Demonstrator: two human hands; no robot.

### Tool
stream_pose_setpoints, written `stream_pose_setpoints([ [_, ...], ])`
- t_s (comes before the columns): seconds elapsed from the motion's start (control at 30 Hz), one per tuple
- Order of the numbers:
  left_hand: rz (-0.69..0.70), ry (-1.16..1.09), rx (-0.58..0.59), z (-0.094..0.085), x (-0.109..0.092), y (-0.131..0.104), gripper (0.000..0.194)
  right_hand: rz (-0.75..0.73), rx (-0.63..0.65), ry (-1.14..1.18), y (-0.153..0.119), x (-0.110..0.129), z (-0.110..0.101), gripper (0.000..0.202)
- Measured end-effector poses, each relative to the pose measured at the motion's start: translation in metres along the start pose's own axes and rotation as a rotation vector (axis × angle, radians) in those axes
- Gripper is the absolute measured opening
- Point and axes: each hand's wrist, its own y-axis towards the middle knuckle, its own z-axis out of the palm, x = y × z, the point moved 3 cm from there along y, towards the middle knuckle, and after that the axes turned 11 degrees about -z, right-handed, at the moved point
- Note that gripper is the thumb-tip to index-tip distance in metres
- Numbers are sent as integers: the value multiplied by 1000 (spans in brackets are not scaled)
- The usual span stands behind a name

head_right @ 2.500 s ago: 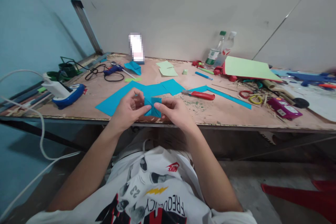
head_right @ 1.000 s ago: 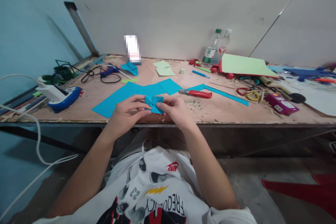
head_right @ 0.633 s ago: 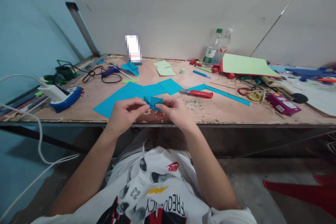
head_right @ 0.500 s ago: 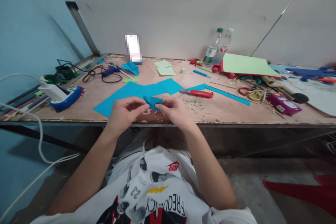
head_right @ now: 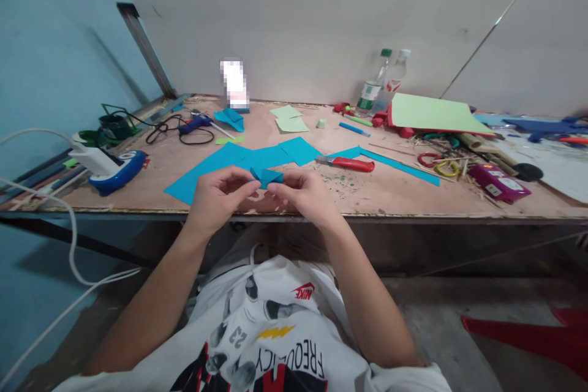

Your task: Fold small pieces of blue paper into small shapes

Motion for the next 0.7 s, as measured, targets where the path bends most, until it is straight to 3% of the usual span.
stream_pose_setpoints([
  [0.27,-57,-97,12,0,-2,1,31,13,-32,20,-3,-3,-1,39],
  [0.47,-116,-28,191,1,-4,3,30,7,-32,49,-3,-8,-3,35],
  [0.7,-101,8,168,1,2,1,32,2,-39,4,-5,0,-2,34],
])
